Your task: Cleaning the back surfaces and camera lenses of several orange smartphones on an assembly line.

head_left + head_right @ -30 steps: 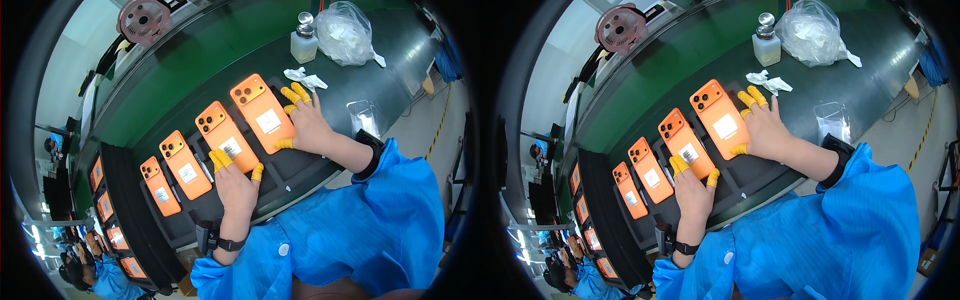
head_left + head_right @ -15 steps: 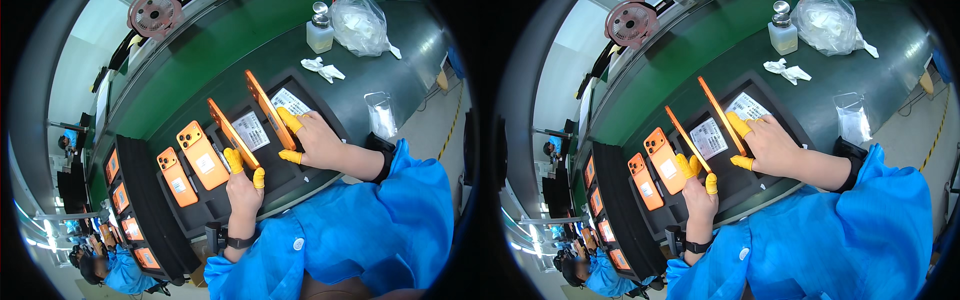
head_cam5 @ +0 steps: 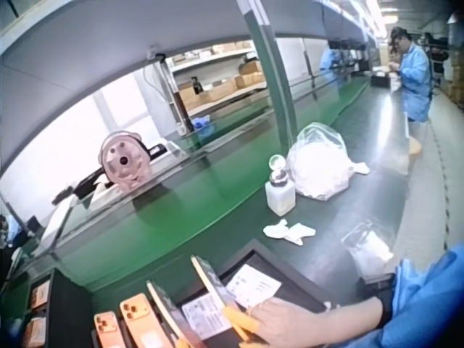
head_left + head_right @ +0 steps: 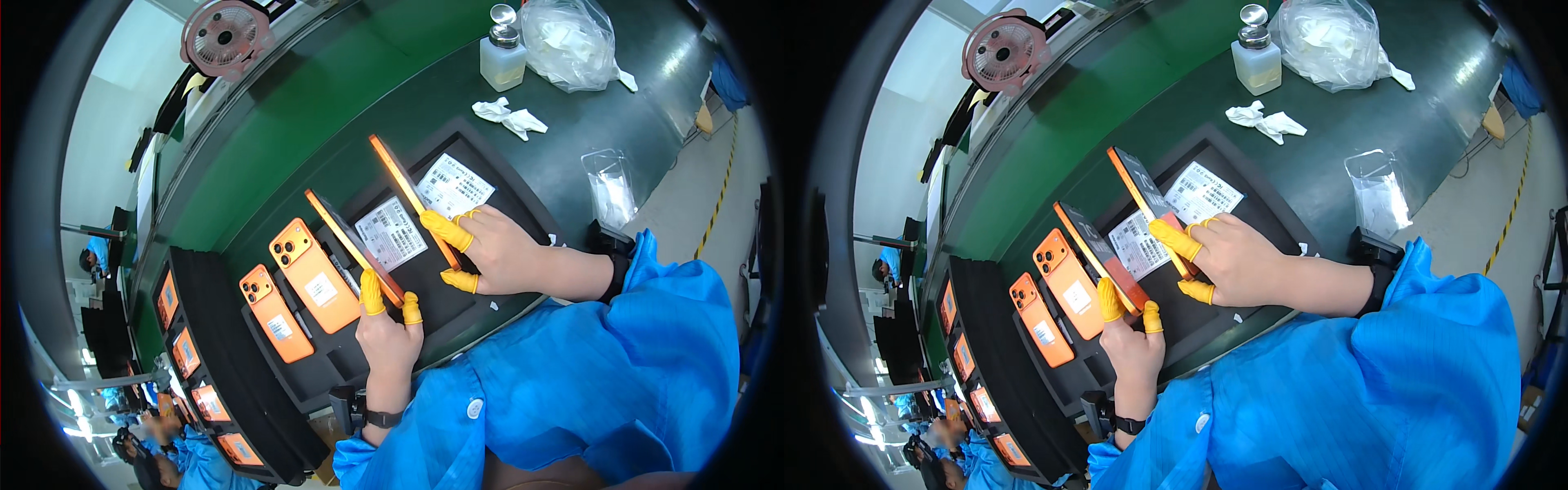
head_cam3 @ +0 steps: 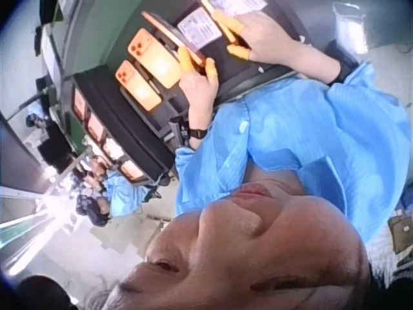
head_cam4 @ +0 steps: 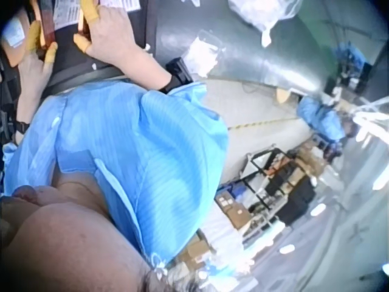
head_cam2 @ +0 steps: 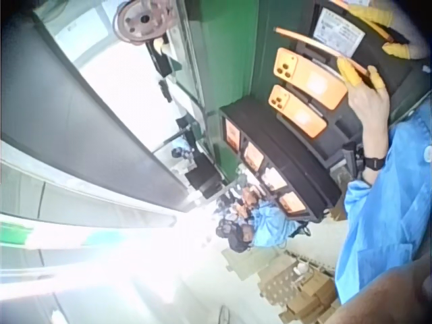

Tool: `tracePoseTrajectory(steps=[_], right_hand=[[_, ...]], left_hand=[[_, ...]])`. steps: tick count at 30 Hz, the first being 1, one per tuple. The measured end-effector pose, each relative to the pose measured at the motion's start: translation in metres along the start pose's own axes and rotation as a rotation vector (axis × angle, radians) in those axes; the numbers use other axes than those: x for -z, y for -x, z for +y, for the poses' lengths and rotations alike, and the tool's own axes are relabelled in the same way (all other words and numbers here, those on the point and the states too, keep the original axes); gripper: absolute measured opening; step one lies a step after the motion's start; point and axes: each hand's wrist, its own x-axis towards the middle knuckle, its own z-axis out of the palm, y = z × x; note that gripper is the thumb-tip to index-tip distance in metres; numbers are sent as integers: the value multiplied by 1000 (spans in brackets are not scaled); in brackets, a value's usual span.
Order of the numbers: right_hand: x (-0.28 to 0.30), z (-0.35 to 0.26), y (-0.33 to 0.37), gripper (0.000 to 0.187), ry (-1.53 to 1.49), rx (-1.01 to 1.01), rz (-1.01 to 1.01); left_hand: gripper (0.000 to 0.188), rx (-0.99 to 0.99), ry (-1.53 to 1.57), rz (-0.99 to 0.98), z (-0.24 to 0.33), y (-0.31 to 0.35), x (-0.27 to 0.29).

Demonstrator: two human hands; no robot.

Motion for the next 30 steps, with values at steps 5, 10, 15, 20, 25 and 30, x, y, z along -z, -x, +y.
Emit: tracePoseTrajectory(steps=[5,10,15,20,25,30], right_hand=[[-3,3,3,48,-1,-2,15],[-2,1,1,55,8,4,37],[0,1,4,58,0,-5,34],[1,2,2,67,-89,-80,49],[12,0,2,52,-132,-326,108],[21,13,2,36,201,-647,-181]], left_hand=[[57,-19,-1,-19,1,0,-1],[57,-66,1,5,-1,1,-1],[57,-89,-7,3,1,1,-1],[57,-153,-122,-3,11,-9,2],[57,-204,-331,-162,20,-18,-2],[54,-187,-263,-182,18,-17,5]])
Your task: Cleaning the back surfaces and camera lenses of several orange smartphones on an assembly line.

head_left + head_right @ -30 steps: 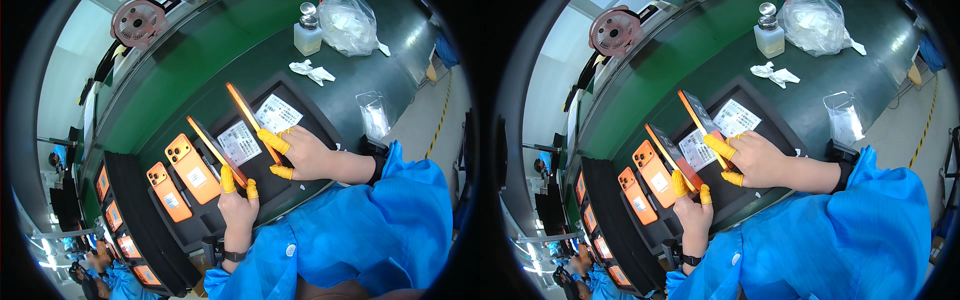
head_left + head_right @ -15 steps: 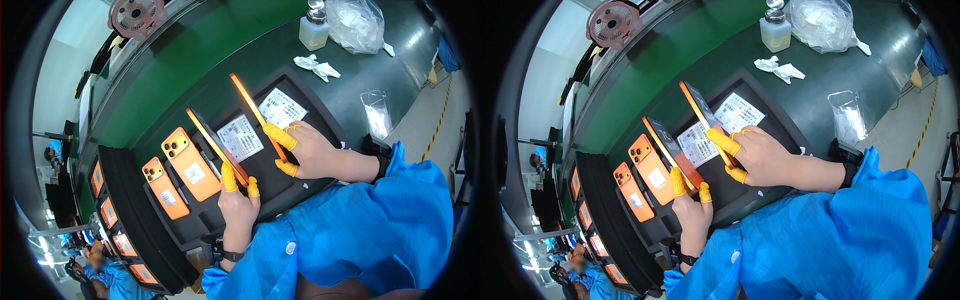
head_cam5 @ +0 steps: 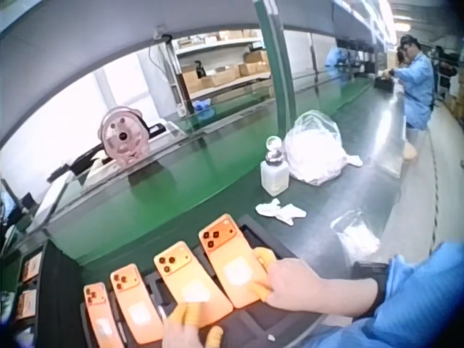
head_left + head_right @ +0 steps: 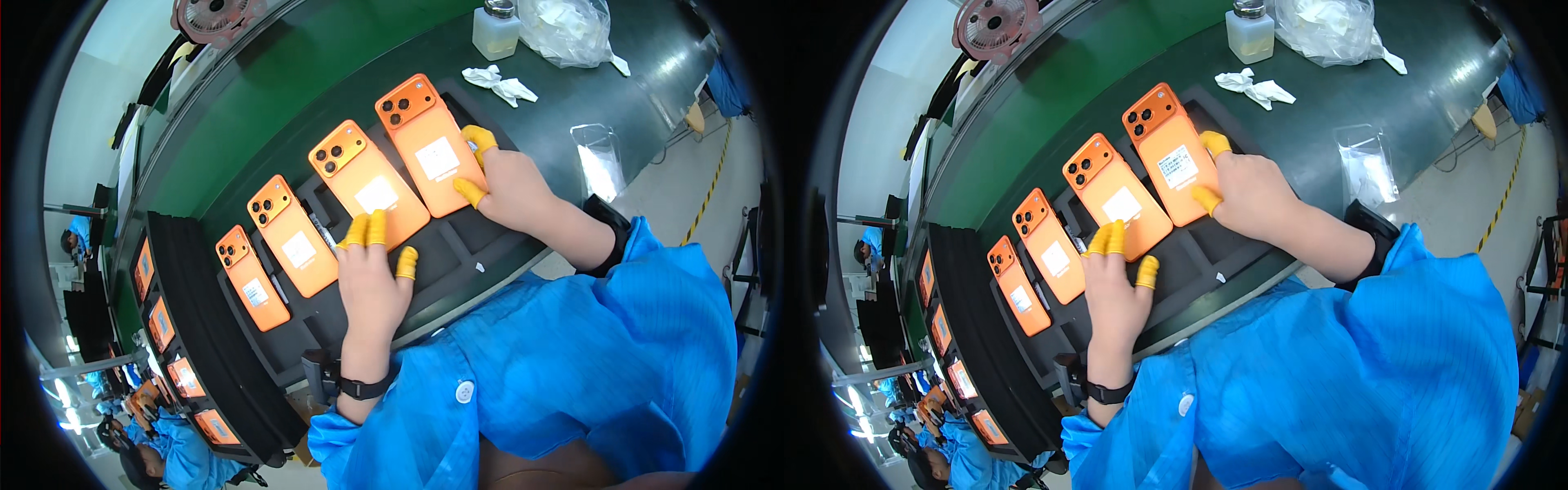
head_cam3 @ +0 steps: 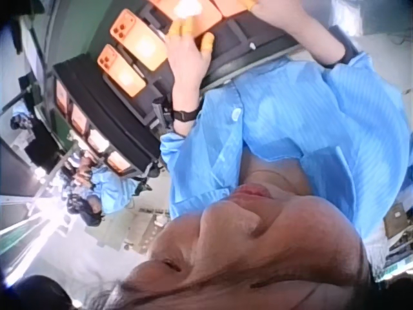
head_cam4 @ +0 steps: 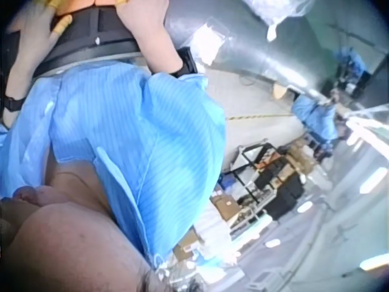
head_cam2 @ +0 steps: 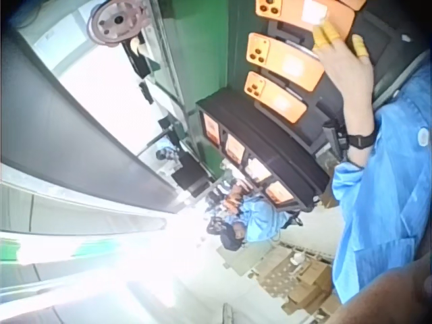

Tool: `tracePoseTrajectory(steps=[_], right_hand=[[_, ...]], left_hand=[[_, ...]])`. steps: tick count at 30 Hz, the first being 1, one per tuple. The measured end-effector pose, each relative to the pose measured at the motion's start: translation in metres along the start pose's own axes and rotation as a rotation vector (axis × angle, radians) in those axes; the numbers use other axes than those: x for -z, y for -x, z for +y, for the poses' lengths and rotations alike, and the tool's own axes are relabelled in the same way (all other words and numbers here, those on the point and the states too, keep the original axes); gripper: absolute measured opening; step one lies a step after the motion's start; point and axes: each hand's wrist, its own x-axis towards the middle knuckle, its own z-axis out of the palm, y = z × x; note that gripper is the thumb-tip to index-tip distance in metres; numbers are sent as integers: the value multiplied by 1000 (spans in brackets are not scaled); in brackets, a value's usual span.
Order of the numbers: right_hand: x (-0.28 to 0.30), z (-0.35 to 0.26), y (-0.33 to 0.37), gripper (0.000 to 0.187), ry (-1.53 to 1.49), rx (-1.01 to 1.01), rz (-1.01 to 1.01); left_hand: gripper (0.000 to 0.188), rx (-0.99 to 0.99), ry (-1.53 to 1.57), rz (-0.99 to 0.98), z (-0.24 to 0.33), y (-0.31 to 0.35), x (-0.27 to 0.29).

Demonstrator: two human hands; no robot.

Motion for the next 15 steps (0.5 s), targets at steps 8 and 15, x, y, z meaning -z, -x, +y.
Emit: tracePoseTrajectory(steps=[8,15], right_hand=[[30,-19,-25,48,318,-17,-274],[32,13,-47,50,-325,-151,-400]], left_hand=[[42,458,344,-165,-36,-20,10],[32,748,738,-248,-27,-53,5]])
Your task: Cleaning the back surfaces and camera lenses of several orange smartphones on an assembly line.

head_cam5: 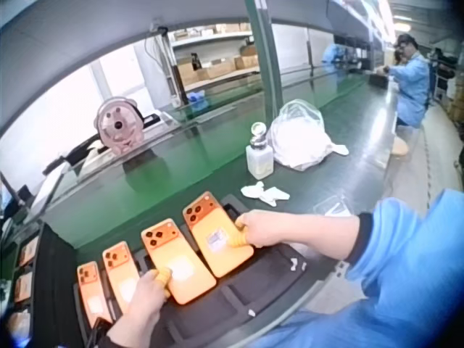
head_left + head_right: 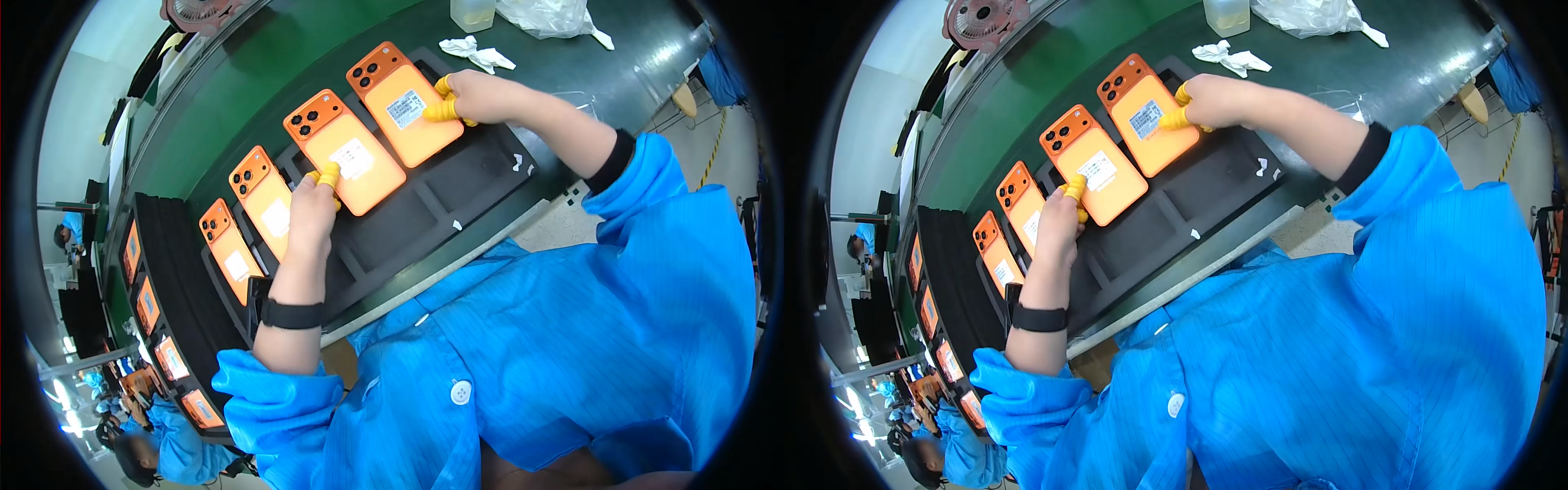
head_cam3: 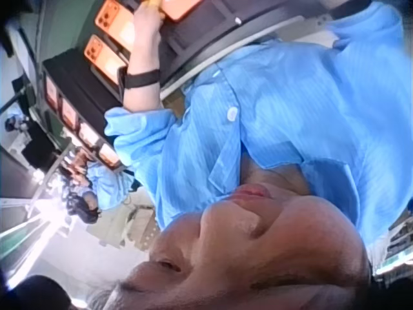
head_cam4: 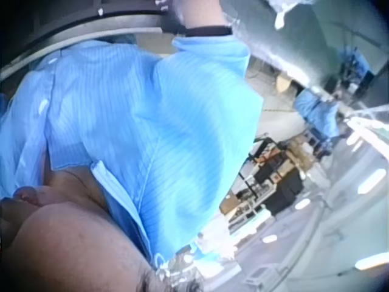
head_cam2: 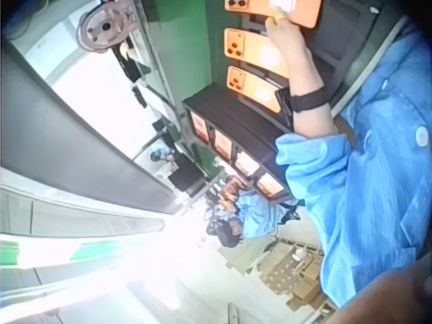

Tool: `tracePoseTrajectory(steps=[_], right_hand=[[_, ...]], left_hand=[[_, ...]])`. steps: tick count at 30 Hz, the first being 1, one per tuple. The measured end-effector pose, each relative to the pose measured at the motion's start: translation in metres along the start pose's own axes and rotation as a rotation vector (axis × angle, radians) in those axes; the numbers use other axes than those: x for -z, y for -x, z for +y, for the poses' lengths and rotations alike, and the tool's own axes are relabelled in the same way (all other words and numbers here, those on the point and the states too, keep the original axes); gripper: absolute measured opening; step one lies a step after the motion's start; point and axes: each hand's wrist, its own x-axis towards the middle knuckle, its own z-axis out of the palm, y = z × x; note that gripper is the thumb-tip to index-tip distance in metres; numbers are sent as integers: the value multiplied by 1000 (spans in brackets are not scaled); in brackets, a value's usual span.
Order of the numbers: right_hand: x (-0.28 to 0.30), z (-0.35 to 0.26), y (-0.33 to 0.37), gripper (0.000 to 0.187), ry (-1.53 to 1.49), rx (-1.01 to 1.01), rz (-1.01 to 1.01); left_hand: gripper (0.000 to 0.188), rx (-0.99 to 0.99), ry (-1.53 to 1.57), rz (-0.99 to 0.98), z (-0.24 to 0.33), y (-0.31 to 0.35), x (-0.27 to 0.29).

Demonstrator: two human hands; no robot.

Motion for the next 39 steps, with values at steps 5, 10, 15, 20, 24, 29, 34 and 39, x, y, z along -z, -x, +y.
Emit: tracePoseTrajectory(steps=[5,10,15,20,24,29,34,39], right_hand=[[14,-2,-16,25,-589,-125,-303],[22,-5,-23,23,-783,-122,-353],[26,0,-26,24,-771,-136,-329],[26,5,-32,24,-781,-125,-382],[28,1,-26,25,-728,-149,-374],[28,8,-31,22,-728,-144,-405],[20,14,-26,32,-124,-22,-228],[-13,-13,-2,47,720,186,197]], left_hand=[[23,135,593,-171,3,-15,21],[27,221,800,-302,14,-18,45],[27,222,799,-340,13,-22,48],[28,211,772,-319,11,-23,48],[29,214,789,-315,11,-26,45],[29,211,790,-299,12,-21,41],[27,153,481,-138,-5,-25,28],[40,-271,-611,198,-9,1,9]])
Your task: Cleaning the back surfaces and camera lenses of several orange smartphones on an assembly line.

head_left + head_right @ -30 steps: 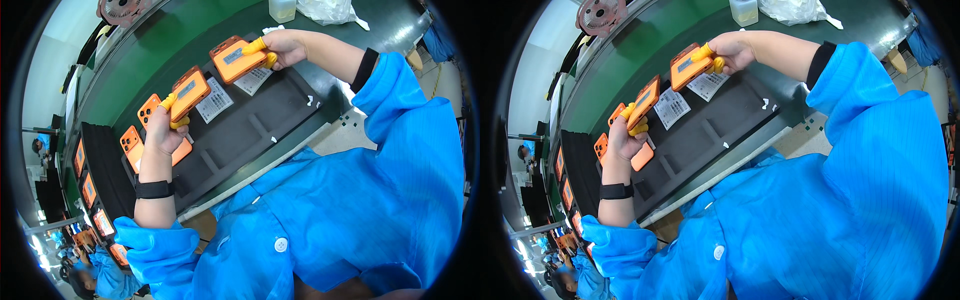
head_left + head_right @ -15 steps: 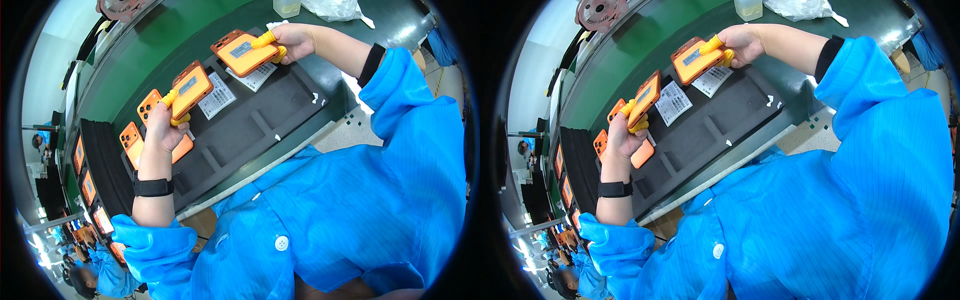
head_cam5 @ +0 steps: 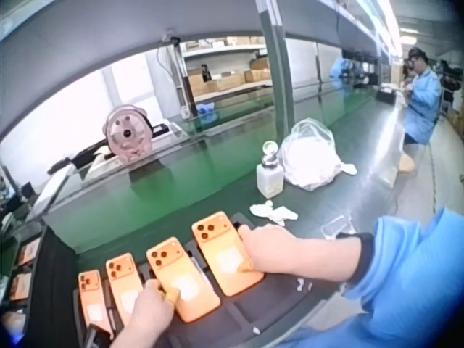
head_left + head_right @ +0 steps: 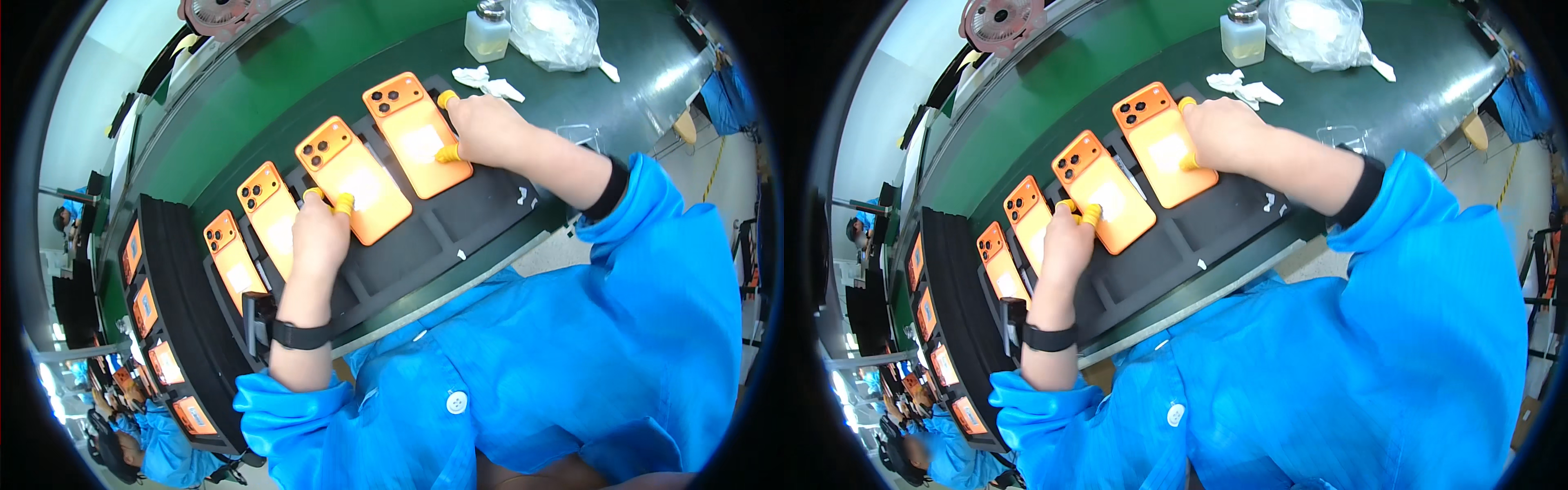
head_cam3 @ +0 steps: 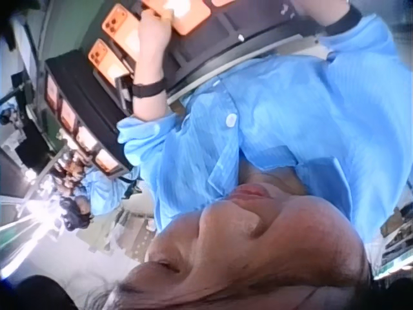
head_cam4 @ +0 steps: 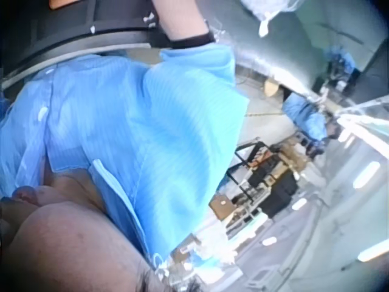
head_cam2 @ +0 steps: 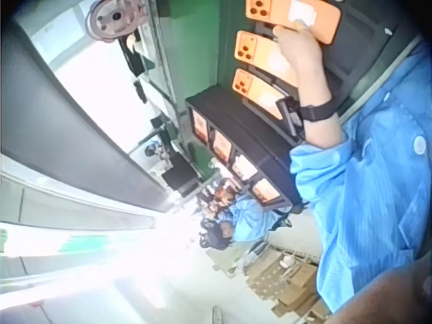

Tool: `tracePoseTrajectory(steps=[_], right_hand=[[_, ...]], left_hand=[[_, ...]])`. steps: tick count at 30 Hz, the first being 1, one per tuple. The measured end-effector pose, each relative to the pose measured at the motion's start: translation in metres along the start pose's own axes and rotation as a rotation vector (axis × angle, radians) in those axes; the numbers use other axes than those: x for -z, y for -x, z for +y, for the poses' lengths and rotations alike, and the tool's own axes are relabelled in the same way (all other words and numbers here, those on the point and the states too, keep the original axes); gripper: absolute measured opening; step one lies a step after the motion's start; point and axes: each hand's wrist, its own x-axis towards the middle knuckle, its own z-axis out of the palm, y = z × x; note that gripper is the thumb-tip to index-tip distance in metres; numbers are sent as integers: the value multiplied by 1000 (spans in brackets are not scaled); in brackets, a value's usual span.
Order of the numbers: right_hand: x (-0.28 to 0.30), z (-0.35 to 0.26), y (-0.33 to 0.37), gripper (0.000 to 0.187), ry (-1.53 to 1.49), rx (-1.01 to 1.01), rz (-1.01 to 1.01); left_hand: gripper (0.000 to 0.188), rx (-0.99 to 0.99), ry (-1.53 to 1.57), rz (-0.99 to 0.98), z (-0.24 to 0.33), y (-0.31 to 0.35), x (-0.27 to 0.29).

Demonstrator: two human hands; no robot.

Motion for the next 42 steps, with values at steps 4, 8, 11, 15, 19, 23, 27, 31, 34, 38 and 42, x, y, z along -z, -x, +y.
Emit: tracePoseTrajectory(steps=[4,8,11,15,19,23,27,31,34,38,42], right_hand=[[7,-2,23,32,-57,-28,158],[-27,-9,43,75,-3,173,365],[-36,-18,42,57,104,123,257],[-45,-13,40,54,140,213,395],[-52,-6,45,61,93,254,504],[-48,2,49,75,-5,240,408],[-45,11,54,70,-223,283,364],[-40,13,55,68,-291,262,283],[-46,15,53,62,-212,306,379],[-45,15,52,61,-221,314,399],[-46,15,53,60,-214,330,400]], left_hand=[[46,65,-141,94,20,20,0],[53,48,-129,4,36,46,-6],[70,38,-204,-65,30,50,-23],[65,58,72,58,27,45,-23],[57,84,555,33,7,41,-30],[47,85,753,66,16,48,-19],[40,-16,547,221,22,57,-18],[40,-92,546,244,22,55,-25],[40,-115,582,256,23,55,-25],[40,-128,564,257,23,55,-27],[40,-143,566,277,22,57,-29]])
